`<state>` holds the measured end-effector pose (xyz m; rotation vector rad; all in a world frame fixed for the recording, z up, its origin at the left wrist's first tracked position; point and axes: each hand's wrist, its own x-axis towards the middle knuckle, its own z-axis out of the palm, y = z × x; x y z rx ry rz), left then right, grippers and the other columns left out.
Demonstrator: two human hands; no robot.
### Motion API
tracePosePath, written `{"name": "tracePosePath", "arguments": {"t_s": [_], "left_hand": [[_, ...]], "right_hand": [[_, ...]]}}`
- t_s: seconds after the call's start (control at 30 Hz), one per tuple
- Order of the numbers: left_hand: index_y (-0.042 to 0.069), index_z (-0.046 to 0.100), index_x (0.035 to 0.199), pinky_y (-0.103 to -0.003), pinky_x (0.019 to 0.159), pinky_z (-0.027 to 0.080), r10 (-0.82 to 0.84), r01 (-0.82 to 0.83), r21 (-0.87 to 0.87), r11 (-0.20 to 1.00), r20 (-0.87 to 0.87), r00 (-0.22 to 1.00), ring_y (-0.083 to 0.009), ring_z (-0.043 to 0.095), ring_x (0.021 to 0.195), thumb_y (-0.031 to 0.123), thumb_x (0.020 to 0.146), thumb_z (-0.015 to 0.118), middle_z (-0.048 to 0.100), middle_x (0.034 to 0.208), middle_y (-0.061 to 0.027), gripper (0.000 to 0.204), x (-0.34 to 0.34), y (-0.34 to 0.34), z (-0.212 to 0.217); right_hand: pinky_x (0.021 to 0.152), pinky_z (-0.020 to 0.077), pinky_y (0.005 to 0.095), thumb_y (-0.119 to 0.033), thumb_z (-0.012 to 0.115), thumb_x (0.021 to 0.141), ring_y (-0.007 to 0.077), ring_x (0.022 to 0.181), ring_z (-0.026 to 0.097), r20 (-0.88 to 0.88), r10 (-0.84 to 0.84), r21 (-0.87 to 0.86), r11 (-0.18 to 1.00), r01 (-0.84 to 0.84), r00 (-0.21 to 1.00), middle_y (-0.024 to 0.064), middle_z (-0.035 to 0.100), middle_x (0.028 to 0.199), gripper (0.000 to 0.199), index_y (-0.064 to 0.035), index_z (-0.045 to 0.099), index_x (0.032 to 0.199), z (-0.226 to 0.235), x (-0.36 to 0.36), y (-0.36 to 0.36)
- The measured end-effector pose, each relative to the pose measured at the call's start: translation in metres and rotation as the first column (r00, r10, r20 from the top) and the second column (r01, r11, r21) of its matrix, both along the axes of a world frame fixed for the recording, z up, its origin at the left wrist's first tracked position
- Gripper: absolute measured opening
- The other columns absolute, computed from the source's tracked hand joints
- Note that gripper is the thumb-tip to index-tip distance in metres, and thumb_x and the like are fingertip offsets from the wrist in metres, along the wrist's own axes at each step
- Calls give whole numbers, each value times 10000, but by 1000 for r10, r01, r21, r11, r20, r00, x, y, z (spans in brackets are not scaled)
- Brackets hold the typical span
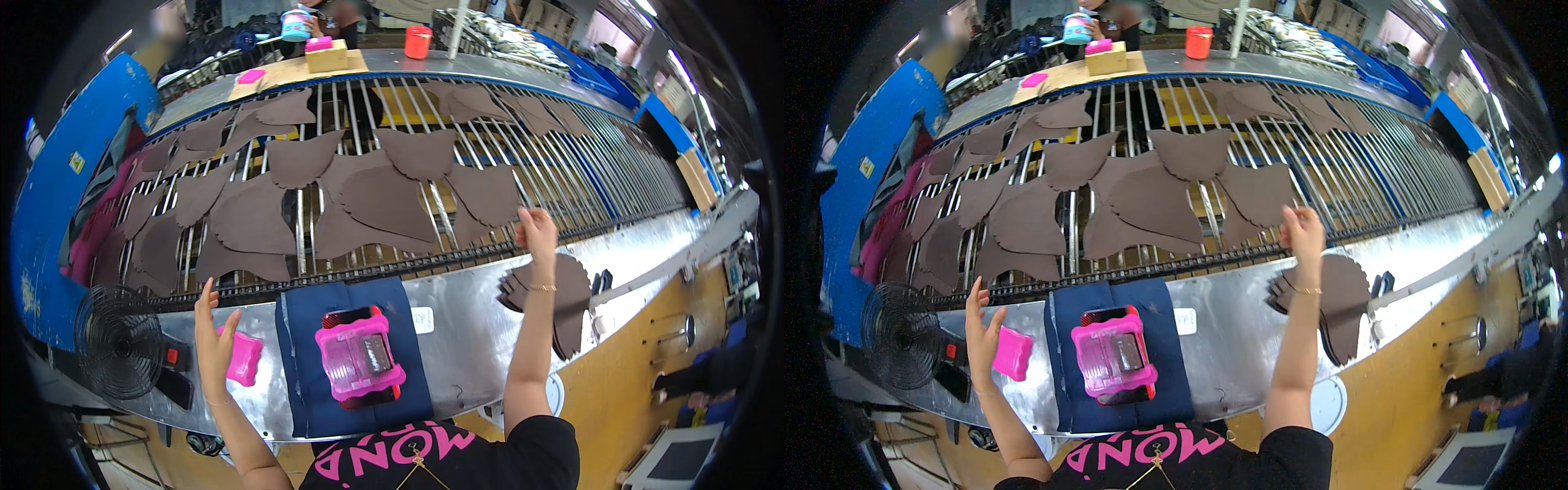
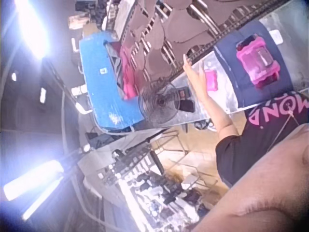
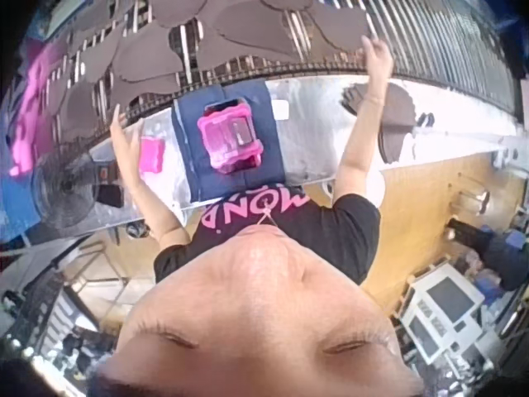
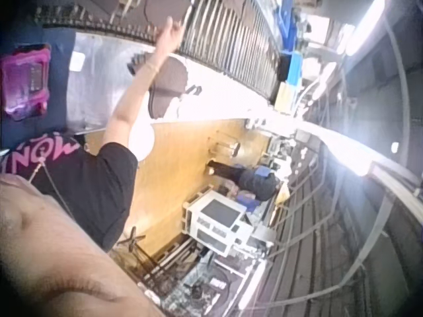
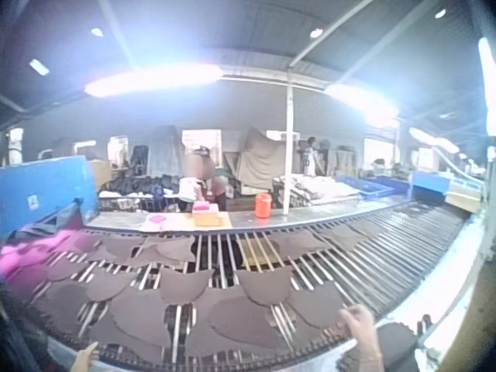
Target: The person repeatedly picks brown fabric pieces from a moving conveyor belt and places them into a stack on the table. The person also briefly handles a pink plastic container and a small white tag during the process.
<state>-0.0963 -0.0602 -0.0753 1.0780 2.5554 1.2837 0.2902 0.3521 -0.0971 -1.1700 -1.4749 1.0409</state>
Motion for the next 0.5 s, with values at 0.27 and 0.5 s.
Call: {"name": "tracePosePath", "arguments": {"t_s": [0.27,0.5], "left_hand": [[159,394,1430,-390,953,392,-154,154,9,988,101,983,-240,533,1105,175,845,671,552,1239,-127,648,19,10,-18],[163,381,1438,-392,940,395,-210,208,33,978,130,969,-238,532,1110,190,859,658,553,1235,-125,643,31,6,-29]], "right_hand": [[877,465,445,-410,788,711,392,1003,585,779,-536,352,803,480,326,276,607,1052,584,43,639,1048,-81,239,-109],[878,471,457,-405,769,729,365,1075,541,834,-478,202,728,655,274,195,556,1147,566,-2,609,1093,-84,203,-123]]}}
